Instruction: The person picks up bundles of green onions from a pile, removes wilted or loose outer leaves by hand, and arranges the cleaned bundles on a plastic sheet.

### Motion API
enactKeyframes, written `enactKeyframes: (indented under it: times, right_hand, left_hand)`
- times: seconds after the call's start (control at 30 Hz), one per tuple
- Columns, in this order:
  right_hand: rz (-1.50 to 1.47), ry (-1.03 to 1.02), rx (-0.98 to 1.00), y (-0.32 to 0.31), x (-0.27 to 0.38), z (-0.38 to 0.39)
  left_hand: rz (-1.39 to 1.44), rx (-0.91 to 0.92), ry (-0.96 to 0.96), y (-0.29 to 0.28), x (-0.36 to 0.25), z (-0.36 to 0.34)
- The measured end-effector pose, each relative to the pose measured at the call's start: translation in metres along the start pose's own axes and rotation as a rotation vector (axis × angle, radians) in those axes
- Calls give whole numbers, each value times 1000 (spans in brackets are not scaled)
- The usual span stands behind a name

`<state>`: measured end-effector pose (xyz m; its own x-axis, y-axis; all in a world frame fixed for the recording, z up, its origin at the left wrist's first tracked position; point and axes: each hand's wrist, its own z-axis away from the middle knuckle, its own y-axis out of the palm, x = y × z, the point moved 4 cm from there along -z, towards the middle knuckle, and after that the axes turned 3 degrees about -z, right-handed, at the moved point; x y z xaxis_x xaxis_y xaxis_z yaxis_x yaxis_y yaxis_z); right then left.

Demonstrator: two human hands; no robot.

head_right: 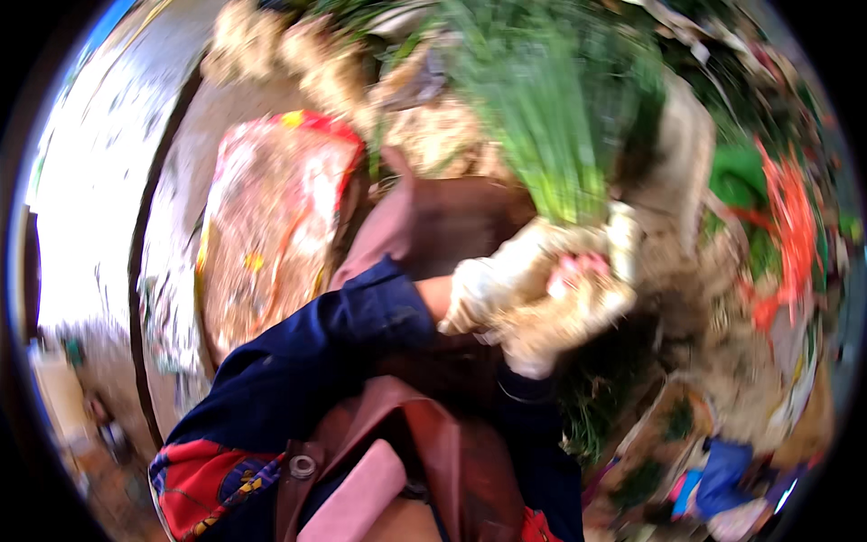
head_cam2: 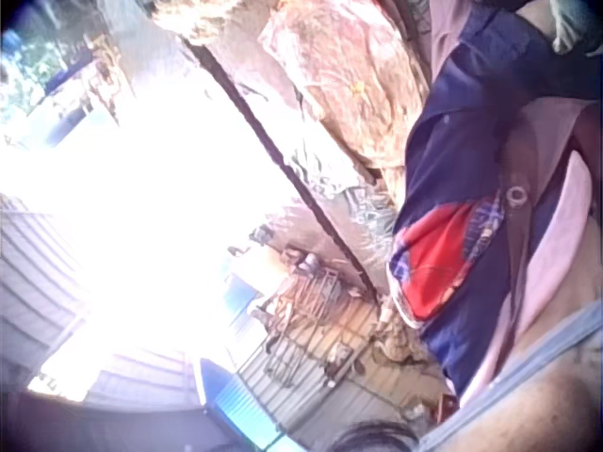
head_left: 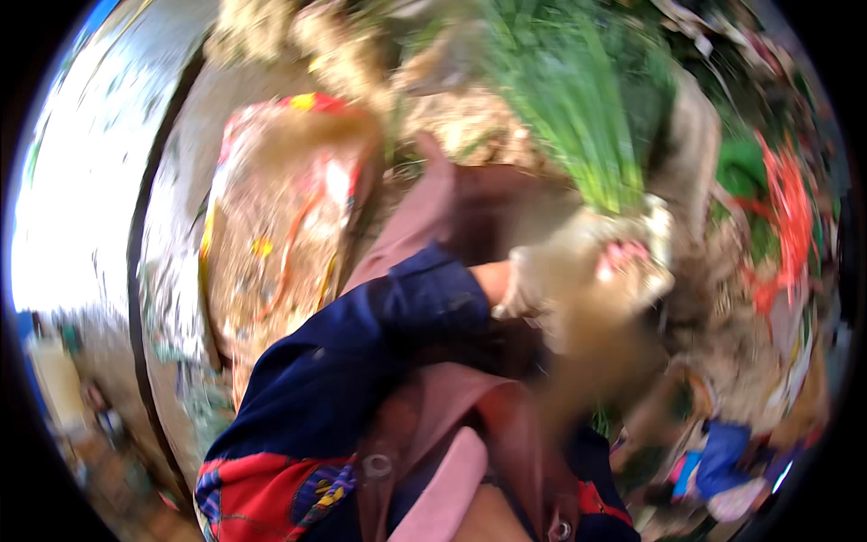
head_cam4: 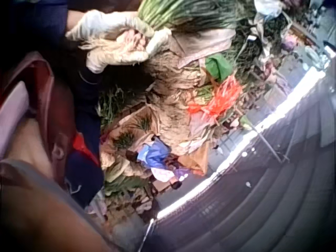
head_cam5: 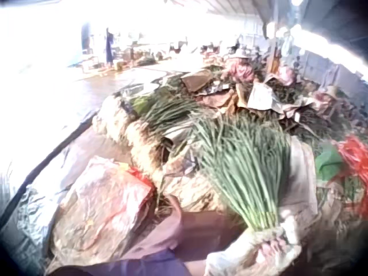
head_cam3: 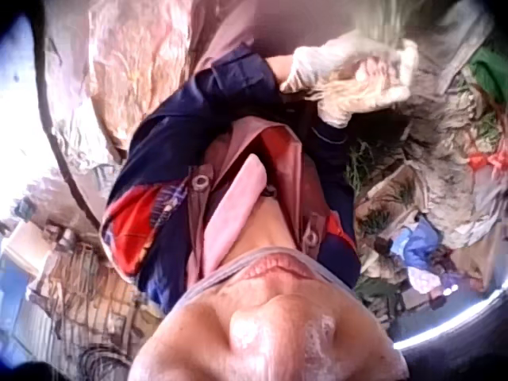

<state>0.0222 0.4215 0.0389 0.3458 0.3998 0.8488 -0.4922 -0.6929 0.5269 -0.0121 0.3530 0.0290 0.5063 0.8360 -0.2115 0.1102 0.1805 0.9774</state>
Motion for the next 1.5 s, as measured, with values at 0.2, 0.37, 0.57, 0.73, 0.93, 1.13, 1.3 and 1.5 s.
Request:
enactKeyframes:
  times: [0.2, 0.37, 0.57, 0.73, 0.93, 1.13, 1.3, 1.5]
  right_hand:
    - [216, -327, 521, 51, 22, 47]
    - [265, -381, 910, 129, -35, 97]
    - [472, -213, 1181, 157, -94, 116]
    - [552, 94, 1116, 146, -146, 112]
    - [692, 119, 1160, 139, -151, 108]
    - [676, 121, 1159, 137, -158, 96]
    - [728, 55, 1235, 153, -153, 113]
    - [759, -40, 1236, 146, -145, 108]
  left_hand:
    - [-277, 42, 121, 50, -77, 94]
    - [-396, -82, 349, 15, -188, 195]
    - [-559, -447, 865, -145, -303, 307]
    - [-182, -770, 887, -355, -316, 396]
    - [288, -936, 929, -496, -255, 383]
    - [101, -1275, 855, -530, -224, 420]
    - [-7, -1020, 654, -551, -206, 451]
    - [-984, -1822, 877, -473, -201, 473]
